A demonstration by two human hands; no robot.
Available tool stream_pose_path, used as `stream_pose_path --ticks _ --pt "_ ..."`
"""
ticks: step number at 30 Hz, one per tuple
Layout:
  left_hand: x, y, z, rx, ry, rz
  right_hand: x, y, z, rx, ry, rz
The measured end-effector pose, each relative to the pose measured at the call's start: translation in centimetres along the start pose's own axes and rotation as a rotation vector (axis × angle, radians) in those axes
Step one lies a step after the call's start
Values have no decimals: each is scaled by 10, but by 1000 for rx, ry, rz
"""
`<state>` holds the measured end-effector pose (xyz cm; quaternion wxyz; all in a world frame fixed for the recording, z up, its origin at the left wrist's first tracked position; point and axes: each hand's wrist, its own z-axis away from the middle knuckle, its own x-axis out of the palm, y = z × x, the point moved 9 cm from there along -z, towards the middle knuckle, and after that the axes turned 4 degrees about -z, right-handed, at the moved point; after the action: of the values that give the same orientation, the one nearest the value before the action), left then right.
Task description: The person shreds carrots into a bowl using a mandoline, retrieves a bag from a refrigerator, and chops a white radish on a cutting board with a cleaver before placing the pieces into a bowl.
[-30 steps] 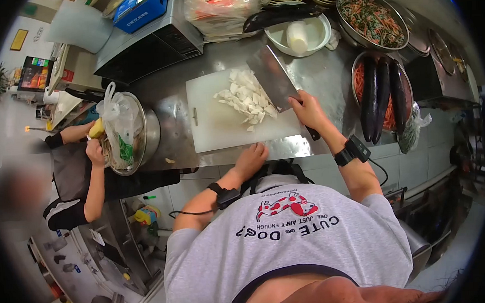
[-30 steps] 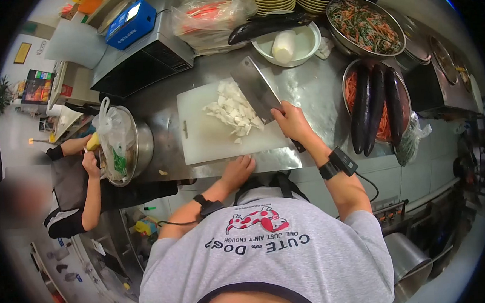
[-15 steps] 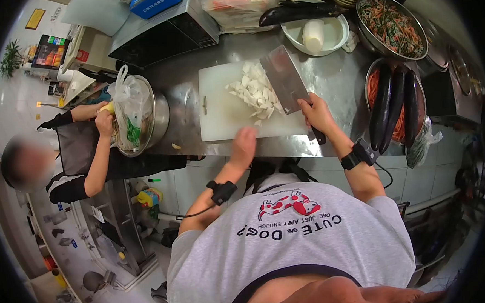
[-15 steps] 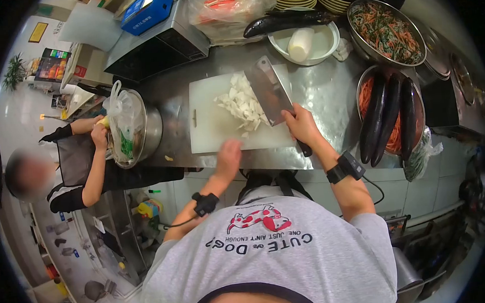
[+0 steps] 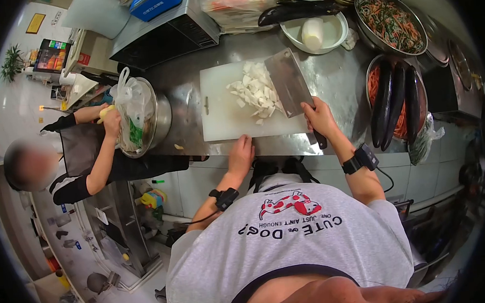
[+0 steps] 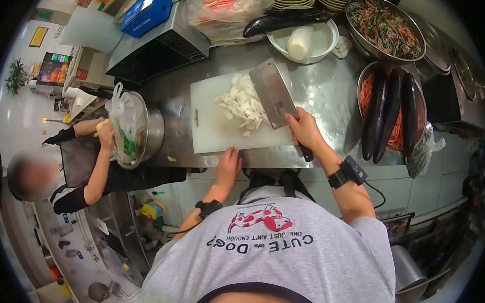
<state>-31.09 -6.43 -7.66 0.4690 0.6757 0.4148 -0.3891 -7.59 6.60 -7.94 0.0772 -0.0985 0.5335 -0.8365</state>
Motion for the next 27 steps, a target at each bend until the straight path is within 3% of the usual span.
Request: stream_pose_path --ticks 5,9,12,14,18,20,21,23,24,26,27 --pt "10 7 9 42 -63 -70 5 2 -1 21 -17 -14" --pt "21 -1 14 83 10 -174 14 10 -1 121 -67 -209" --pt "28 -6 15 47 -5 -180 17 13 -1 170 -75 -306" --pt "39 -17 14 -85 -130 -192 16 16 -1 171 -71 -328" --pt "34 -27 6 -146 -42 -116 18 16 2 199 -96 -369" --pt "8 -44 -6 -432 73 160 24 18 3 263 -125 -458" --pt "6 -46 -17 -437 73 160 28 17 1 261 -148 -494" --pt "37 -82 -37 -882 108 1060 38 20 -5 287 -155 -557" --pt "34 -89 -54 -873 118 1057 45 21 -9 311 -156 -628" --pt "60 -71 -77 -988 -43 1751 57 17 -13 292 -159 -648" --pt "53 -67 -86 -974 -51 1746 63 15 -14 289 -158 -653"
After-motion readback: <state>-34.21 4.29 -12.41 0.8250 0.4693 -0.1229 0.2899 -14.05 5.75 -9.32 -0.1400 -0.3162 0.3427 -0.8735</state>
